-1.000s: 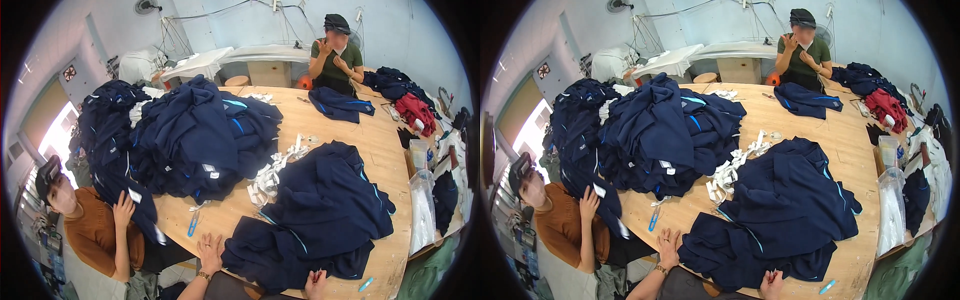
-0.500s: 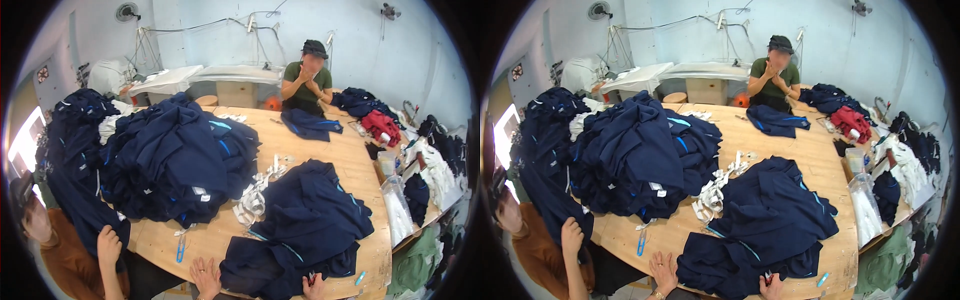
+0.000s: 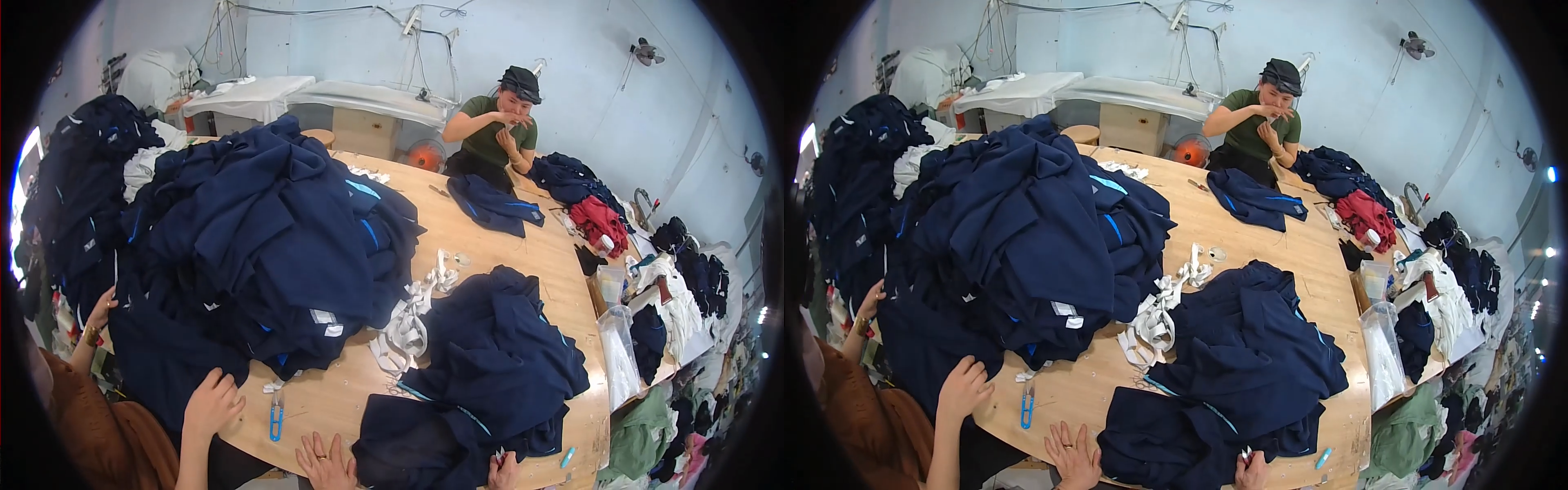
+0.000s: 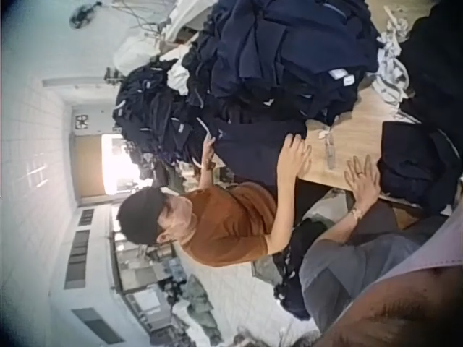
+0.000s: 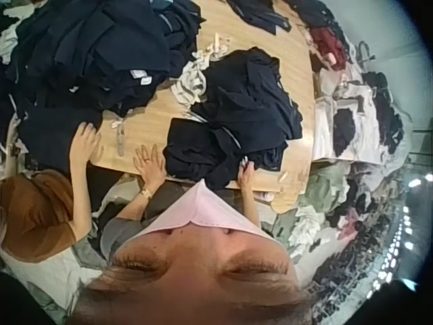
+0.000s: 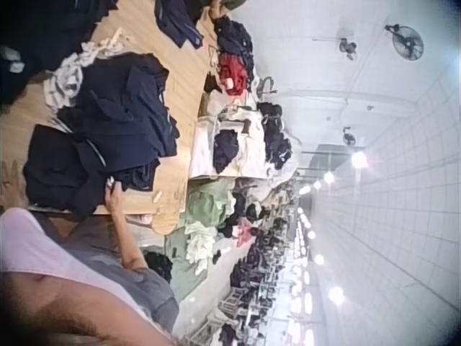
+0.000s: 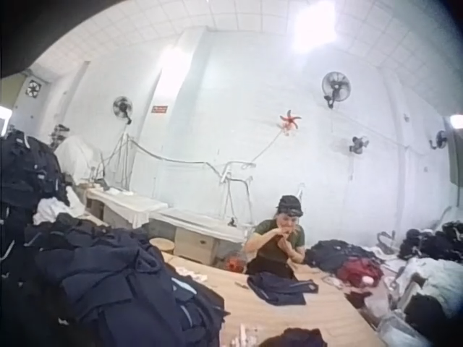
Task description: Trimming excess threads from navy blue clothing items using small scissors at a workshop table.
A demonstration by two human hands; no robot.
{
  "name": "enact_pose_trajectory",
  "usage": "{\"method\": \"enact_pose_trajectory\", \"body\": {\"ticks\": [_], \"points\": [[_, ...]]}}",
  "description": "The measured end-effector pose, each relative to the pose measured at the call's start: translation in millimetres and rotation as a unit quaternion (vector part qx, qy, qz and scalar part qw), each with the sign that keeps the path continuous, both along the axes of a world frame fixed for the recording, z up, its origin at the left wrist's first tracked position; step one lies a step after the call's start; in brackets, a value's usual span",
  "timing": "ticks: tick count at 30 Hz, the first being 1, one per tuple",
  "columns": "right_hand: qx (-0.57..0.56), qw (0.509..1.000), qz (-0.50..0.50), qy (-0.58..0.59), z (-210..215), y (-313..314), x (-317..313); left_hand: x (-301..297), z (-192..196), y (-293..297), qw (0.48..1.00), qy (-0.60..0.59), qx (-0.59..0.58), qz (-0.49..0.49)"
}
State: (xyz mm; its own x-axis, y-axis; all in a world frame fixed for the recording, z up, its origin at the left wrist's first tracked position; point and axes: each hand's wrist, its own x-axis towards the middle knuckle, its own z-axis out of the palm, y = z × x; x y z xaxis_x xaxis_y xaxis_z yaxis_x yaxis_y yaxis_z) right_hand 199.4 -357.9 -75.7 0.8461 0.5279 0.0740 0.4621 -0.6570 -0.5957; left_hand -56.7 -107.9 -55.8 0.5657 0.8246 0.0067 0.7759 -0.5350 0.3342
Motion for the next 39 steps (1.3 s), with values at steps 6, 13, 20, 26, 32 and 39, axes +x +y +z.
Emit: {"method": "enact_pose_trajectory", "body": {"ticks": [6,13,20,26,32,39], "points": [[-0.025,0.999,-0.025,0.034,2,2,5,4,-4,2,1.0,-0.025,-0.001,-0.002],[0.022,0.988,-0.038,-0.145,-7,10,10,11,-4,-2,0.998,-0.052,0.011,0.027],[0.076,0.988,-0.034,-0.13,-12,5,7,5,-9,-6,0.994,-0.083,0.047,0.045],[0.097,0.986,-0.034,-0.133,-20,7,0,-2,-15,5,0.954,-0.29,-0.003,0.079],[0.125,0.99,-0.041,-0.045,1,17,5,54,181,8,0.804,-0.536,0.227,-0.121],[0.35,0.925,-0.147,-0.005,2,31,-18,85,158,11,0.918,-0.376,0.037,-0.121]]}}
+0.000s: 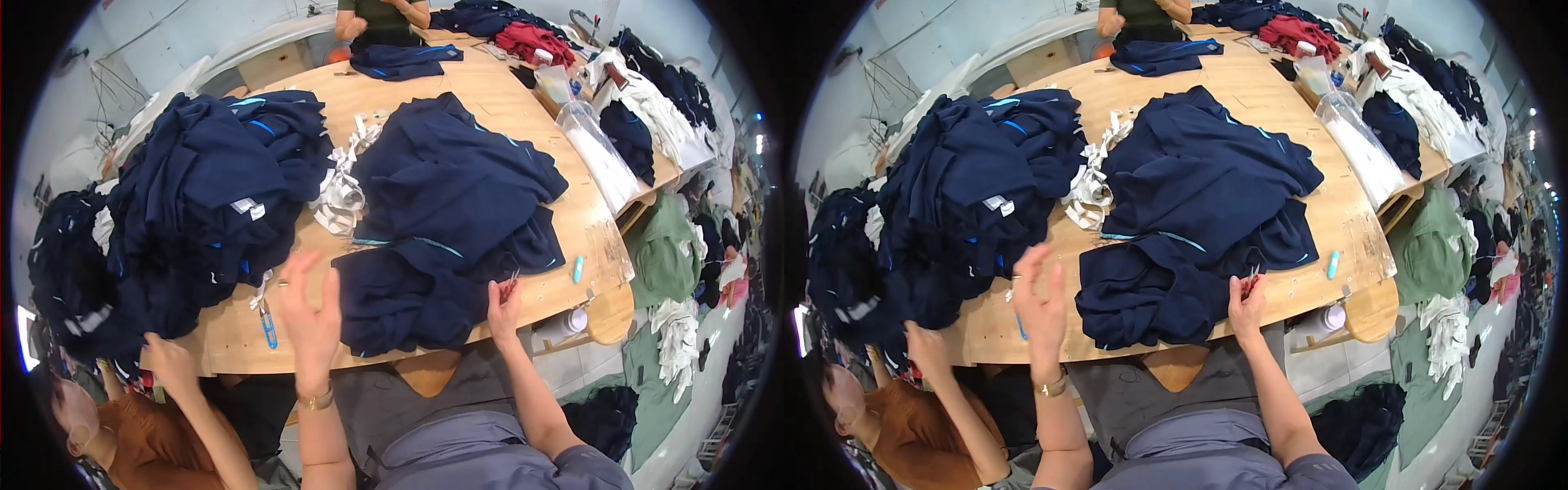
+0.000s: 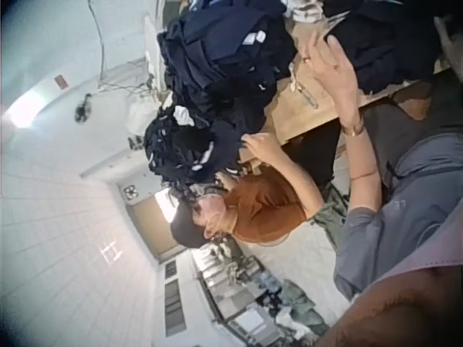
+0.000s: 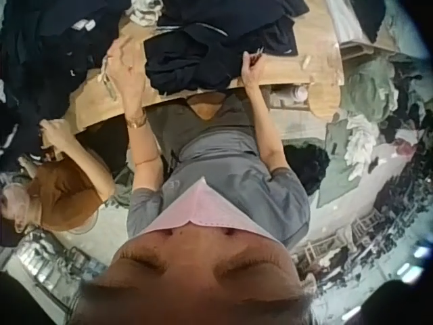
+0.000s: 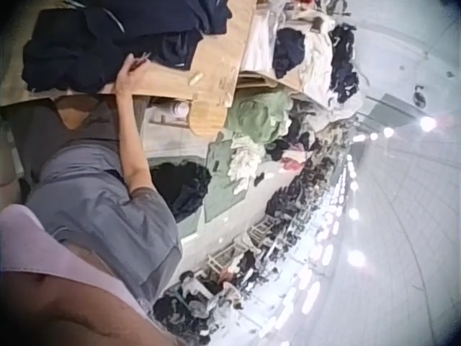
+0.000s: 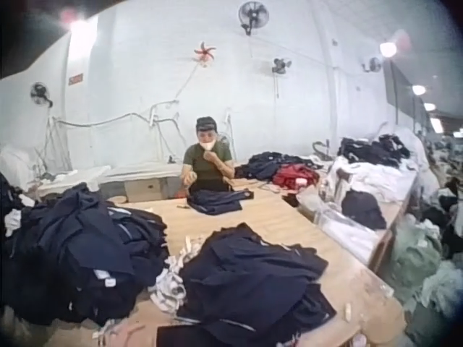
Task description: Trimming excess threads from navy blue clothing items using small scissors at a workshop table.
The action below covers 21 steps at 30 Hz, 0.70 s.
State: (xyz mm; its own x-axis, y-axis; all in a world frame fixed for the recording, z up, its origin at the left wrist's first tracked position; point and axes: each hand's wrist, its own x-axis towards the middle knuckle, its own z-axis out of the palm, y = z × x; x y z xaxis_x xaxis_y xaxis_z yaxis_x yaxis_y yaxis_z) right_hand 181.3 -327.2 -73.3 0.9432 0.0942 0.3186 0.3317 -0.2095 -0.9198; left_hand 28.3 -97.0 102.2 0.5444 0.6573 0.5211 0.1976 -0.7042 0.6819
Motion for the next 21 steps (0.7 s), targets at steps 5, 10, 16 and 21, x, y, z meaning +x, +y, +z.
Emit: {"method": "enact_pose_trajectory", "body": {"ticks": [5,10,16,21], "points": [[0.093,0.992,0.066,0.057,28,14,-37,38,-79,-24,0.982,0.073,-0.152,-0.085],[-0.007,0.99,0.134,0.034,54,36,-58,46,-104,-51,0.939,0.069,-0.305,-0.142],[-0.065,0.988,0.134,0.035,48,45,-47,35,-97,-72,0.965,0.145,-0.174,-0.129],[0.11,0.977,0.15,0.105,44,44,-43,49,-101,-70,0.943,0.251,-0.156,-0.153]]}}
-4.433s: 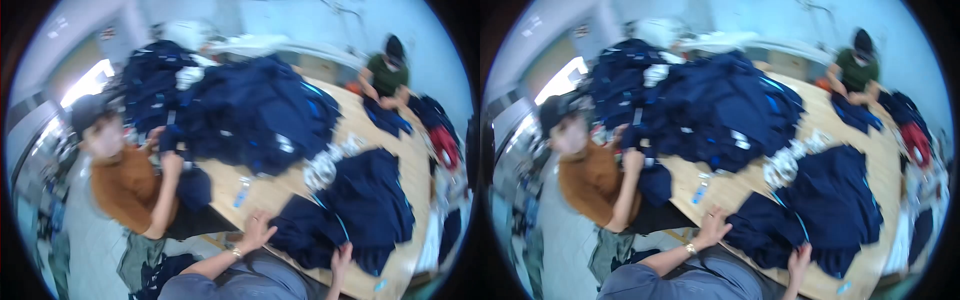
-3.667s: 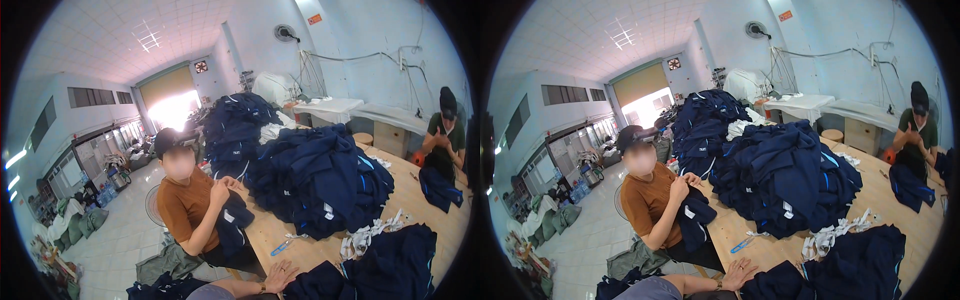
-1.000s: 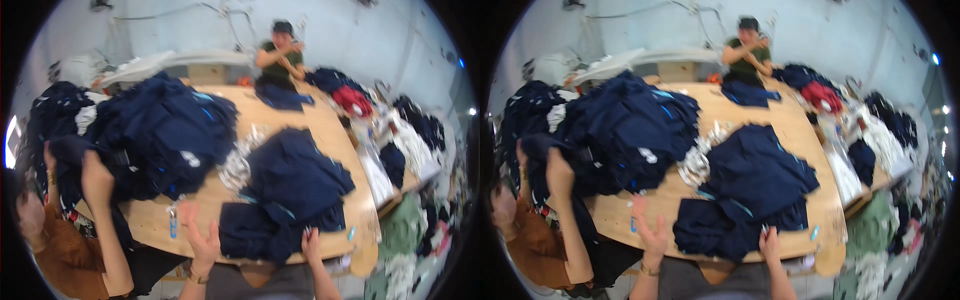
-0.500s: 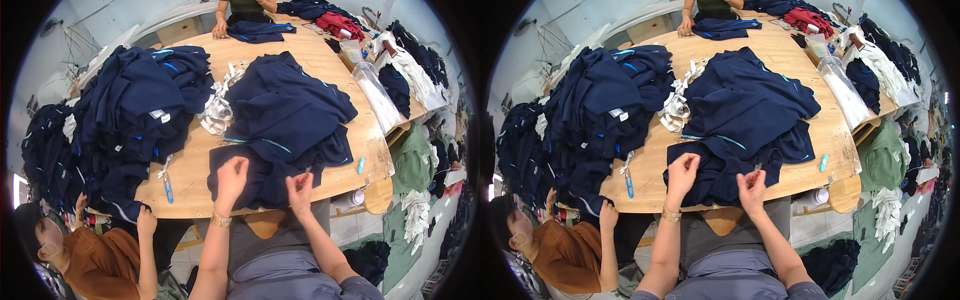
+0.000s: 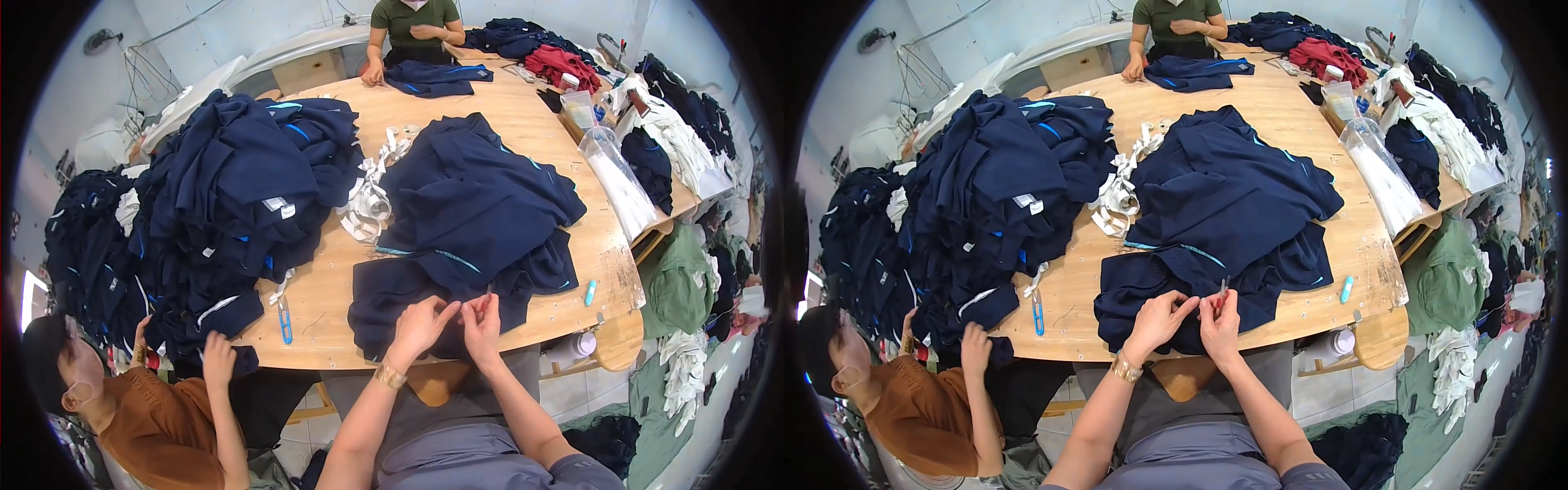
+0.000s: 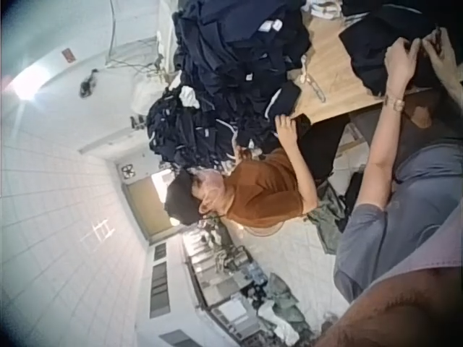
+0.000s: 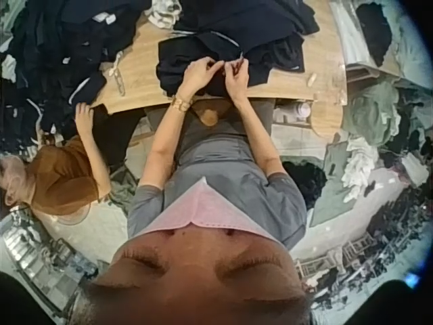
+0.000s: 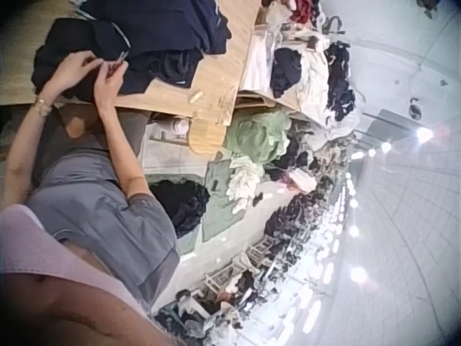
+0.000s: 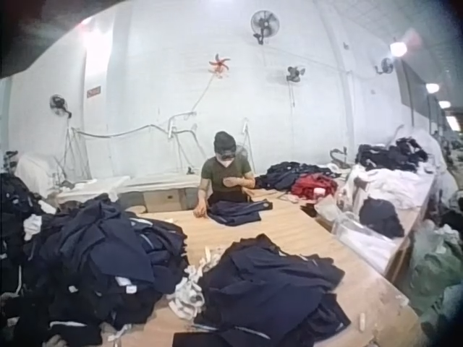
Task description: Trimming excess threads from navy blue clothing items using small scissors at a workshop table.
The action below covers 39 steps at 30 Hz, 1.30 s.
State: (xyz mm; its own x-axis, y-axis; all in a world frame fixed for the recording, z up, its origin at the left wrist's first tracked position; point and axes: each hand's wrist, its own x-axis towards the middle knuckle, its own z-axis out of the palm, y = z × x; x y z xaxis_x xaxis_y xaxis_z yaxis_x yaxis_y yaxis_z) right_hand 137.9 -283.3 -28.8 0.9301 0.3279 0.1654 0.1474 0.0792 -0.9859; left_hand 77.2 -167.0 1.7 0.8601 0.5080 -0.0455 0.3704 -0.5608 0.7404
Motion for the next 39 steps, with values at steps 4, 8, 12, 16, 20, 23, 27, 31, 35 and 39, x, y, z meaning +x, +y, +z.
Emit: {"method": "enact_pose_trajectory", "body": {"ticks": [4,8,12,16,20,23,27,31,35,39], "points": [[0.058,0.998,-0.012,0.02,15,-11,-2,25,-5,28,0.995,0.01,-0.061,-0.083],[0.068,0.997,0.01,0.028,46,-19,1,39,39,38,0.92,-0.078,-0.383,0.0],[0.078,0.991,0.017,-0.106,61,-2,-5,23,71,21,0.831,-0.211,-0.515,0.027],[-0.045,0.957,-0.049,-0.284,76,12,-5,2,85,-3,0.808,-0.303,-0.502,0.058],[-0.027,0.957,-0.077,-0.278,76,12,5,-9,87,-13,0.918,-0.311,-0.24,0.064],[0.003,0.982,-0.024,-0.187,80,10,14,-9,85,-10,0.931,-0.348,0.041,0.1],[0.072,0.988,0.12,-0.065,117,4,22,-12,62,5,0.92,-0.372,0.056,0.11],[0.066,0.981,0.182,-0.023,132,-8,36,-10,61,29,0.92,-0.322,0.194,0.115],[-0.027,0.982,0.183,-0.036,142,-13,44,-17,49,44,0.944,-0.322,0.027,-0.065],[-0.028,0.976,0.214,-0.038,130,-22,62,-31,63,59,0.887,-0.294,-0.354,-0.037]]}}
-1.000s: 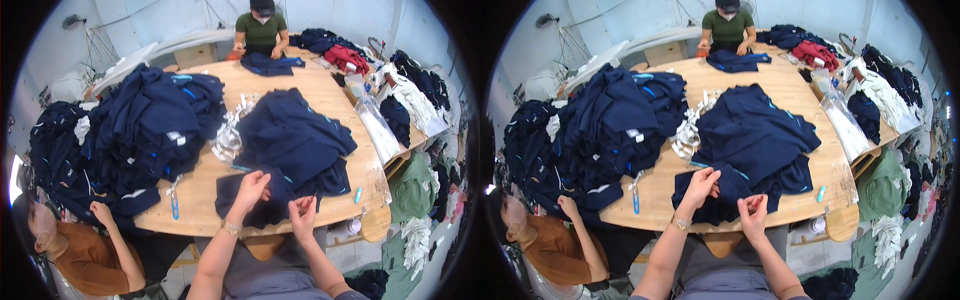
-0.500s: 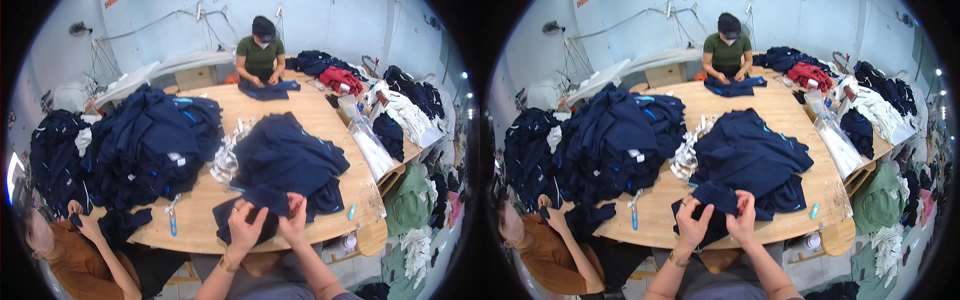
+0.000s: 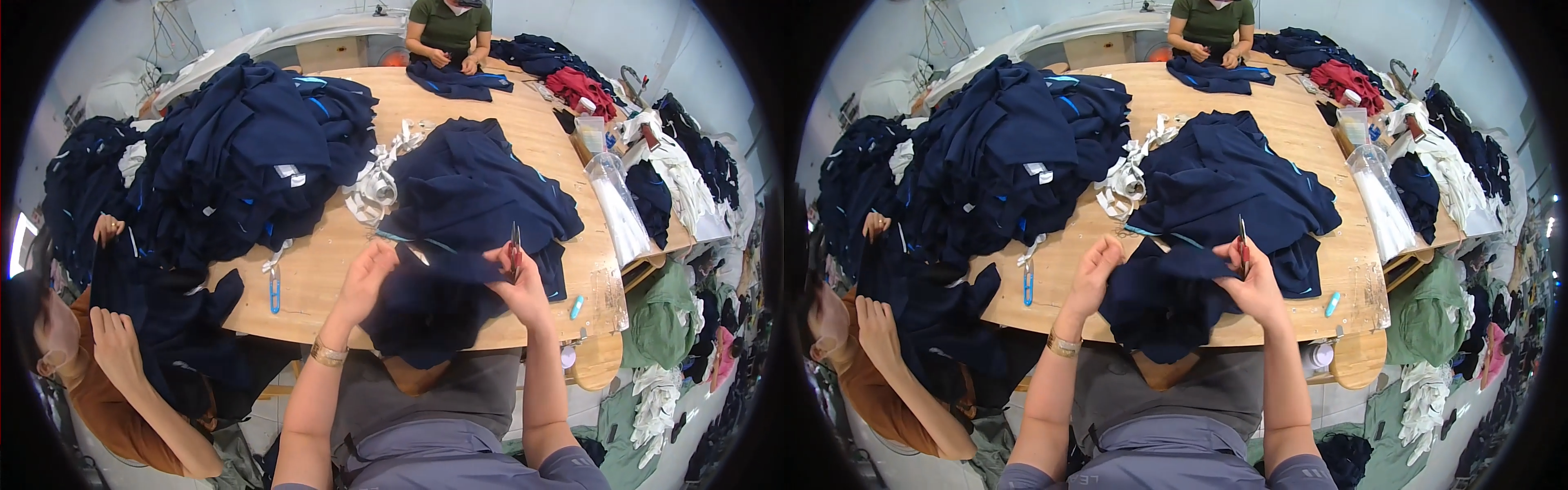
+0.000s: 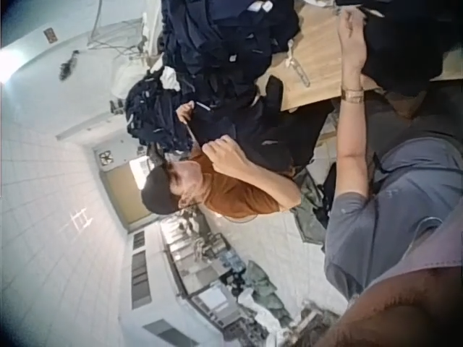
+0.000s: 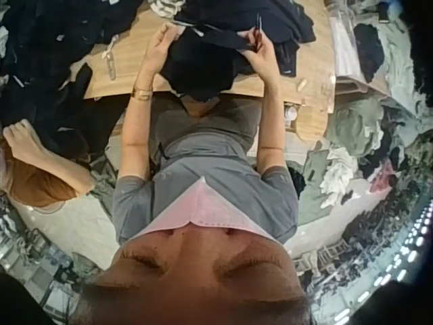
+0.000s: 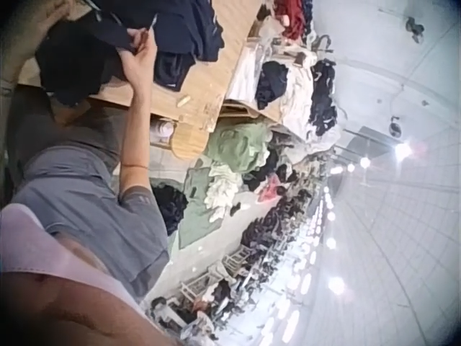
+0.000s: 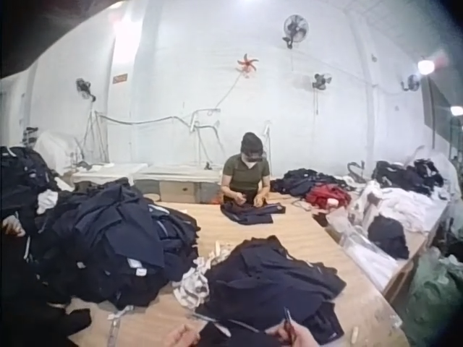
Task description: Trimming excess threads from navy blue clothing items using small scissors at a workshop table.
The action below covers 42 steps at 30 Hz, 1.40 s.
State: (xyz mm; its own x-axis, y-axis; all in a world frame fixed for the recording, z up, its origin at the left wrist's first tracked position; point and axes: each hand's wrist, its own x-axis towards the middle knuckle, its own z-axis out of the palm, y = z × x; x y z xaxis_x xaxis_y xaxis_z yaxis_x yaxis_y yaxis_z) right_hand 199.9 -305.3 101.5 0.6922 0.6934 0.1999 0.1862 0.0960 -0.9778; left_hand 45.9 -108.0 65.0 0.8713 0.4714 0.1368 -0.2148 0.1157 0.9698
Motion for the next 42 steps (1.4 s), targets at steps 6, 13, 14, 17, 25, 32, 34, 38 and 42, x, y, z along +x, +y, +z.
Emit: {"method": "enact_pose_trajectory", "body": {"ticks": [6,13,14,17,25,32,34,38,42], "points": [[0.01,0.932,0.141,0.334,-35,3,8,-8,9,30,0.983,0.108,-0.147,0.003],[0.074,0.893,0.075,0.437,-72,37,9,-6,-16,23,0.936,0.16,0.3,0.094],[0.076,0.894,0.071,0.435,-69,37,8,-2,-7,13,0.937,0.157,0.3,0.09],[0.08,0.902,0.052,0.422,-46,44,-3,5,18,-21,0.855,-0.021,0.483,0.185],[0.111,0.932,0.138,0.316,-23,45,-17,-9,-20,-67,0.957,0.176,-0.23,-0.008],[0.036,0.982,0.139,0.121,-30,51,-18,-12,-1,-43,0.891,-0.102,-0.439,0.06],[-0.023,0.997,0.025,-0.068,-38,57,-15,-11,4,-47,0.905,-0.068,-0.392,0.151],[-0.081,0.955,-0.139,-0.247,-47,72,-29,-13,-12,-42,0.865,-0.061,-0.476,0.148],[-0.054,0.972,-0.072,-0.219,-32,68,-48,-14,-12,-43,0.864,-0.058,-0.483,0.132]]}}
